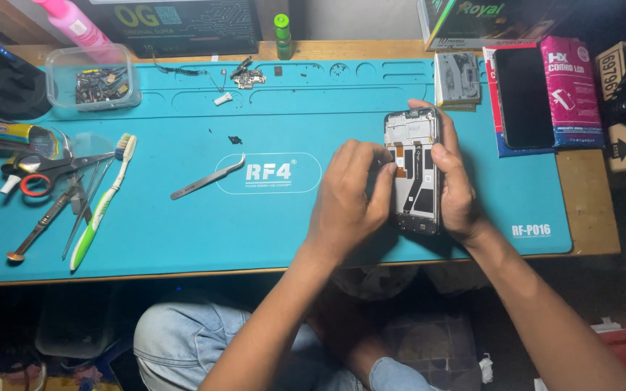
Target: The person uses tweezers to remove small black adhesive pieces from the internal frame of a disassembled smartphone. They repeatedly pick up the pieces and place them on the blue work mat. The person also uses a white plastic spudger to pry and lift components inside the phone.
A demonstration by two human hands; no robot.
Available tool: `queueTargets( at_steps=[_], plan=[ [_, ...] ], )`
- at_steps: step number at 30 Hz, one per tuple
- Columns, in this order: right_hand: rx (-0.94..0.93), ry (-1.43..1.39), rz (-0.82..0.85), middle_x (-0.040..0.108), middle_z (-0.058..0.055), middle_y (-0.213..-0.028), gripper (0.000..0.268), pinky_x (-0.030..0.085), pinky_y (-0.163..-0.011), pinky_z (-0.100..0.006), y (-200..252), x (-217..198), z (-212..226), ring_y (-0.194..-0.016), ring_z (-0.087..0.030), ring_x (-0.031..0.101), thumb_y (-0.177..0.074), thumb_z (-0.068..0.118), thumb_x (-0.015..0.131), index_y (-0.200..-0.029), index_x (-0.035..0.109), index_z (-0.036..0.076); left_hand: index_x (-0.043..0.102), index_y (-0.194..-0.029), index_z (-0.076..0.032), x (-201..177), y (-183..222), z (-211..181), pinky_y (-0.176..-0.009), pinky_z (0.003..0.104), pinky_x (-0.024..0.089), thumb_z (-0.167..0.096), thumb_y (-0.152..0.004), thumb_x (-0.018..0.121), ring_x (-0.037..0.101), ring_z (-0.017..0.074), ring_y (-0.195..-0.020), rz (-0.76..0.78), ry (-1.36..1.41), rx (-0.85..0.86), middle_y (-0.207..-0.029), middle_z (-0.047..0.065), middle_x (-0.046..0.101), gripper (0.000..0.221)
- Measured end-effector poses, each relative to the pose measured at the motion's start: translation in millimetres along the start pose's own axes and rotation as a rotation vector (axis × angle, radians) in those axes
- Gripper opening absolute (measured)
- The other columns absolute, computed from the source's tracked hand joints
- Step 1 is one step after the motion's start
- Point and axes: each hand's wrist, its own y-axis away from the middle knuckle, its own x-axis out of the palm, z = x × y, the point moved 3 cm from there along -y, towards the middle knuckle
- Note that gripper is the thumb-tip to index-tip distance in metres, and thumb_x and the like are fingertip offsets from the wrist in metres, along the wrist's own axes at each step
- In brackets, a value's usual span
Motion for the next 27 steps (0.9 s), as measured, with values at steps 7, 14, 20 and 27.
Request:
queueTargets(
  at_steps=[7, 14, 20, 27],
  plan=[
    [-0.003, 0.019, -0.001, 0.052, -0.010, -0.103, 0.073, 0.055, -0.073, -0.024, -2.4, -9.1, -16.7, -0.083, -0.016, 0.057, -0.101, 0.043, 0.038, -0.164, 0.034, 0.006, 0.060, -0.106, -0.003, 8.8, 4.3, -1.0, -0.072, 0.049, 0.053, -0.007, -0.104, 0.063, 0.065, 0.0395, -0.084, 0.019, -0.150, 0.044, -0.088, 0.011, 0.053, 0.005],
    [0.001, 0.013, -0.001, 0.053, -0.008, -0.099, 0.070, 0.057, -0.069, -0.023, -4.8, -11.3, -23.0, -0.078, -0.013, 0.064, -0.103, 0.043, 0.038, -0.163, 0.033, 0.008, 0.056, -0.106, -0.002, 7.2, 2.4, -13.7, -0.064, 0.038, 0.049, 0.003, -0.103, 0.055, 0.057, 0.0265, -0.076, -0.008, -0.332, 0.050, -0.089, 0.005, 0.046, 0.006],
    [-0.015, 0.070, 0.025, 0.056, -0.009, -0.095, 0.071, 0.053, -0.063, -0.021, -6.3, -6.5, -16.5, -0.073, -0.012, 0.062, -0.101, 0.043, 0.037, -0.161, 0.035, 0.006, 0.055, -0.106, -0.001, 6.5, 2.1, -13.4, -0.064, 0.037, 0.046, 0.005, -0.103, 0.053, 0.053, 0.0253, -0.075, -0.017, -0.333, 0.035, -0.090, 0.004, 0.043, 0.007],
    [-0.018, 0.007, 0.019, 0.059, -0.010, -0.095, 0.071, 0.053, -0.063, -0.021, -5.7, -3.3, -20.2, -0.072, -0.011, 0.064, -0.099, 0.044, 0.038, -0.160, 0.037, 0.007, 0.055, -0.106, -0.001, 5.3, 2.8, -12.5, -0.065, 0.036, 0.044, 0.005, -0.103, 0.052, 0.051, 0.0233, -0.077, -0.040, -0.312, 0.001, -0.091, 0.003, 0.042, 0.008]
  ],
)
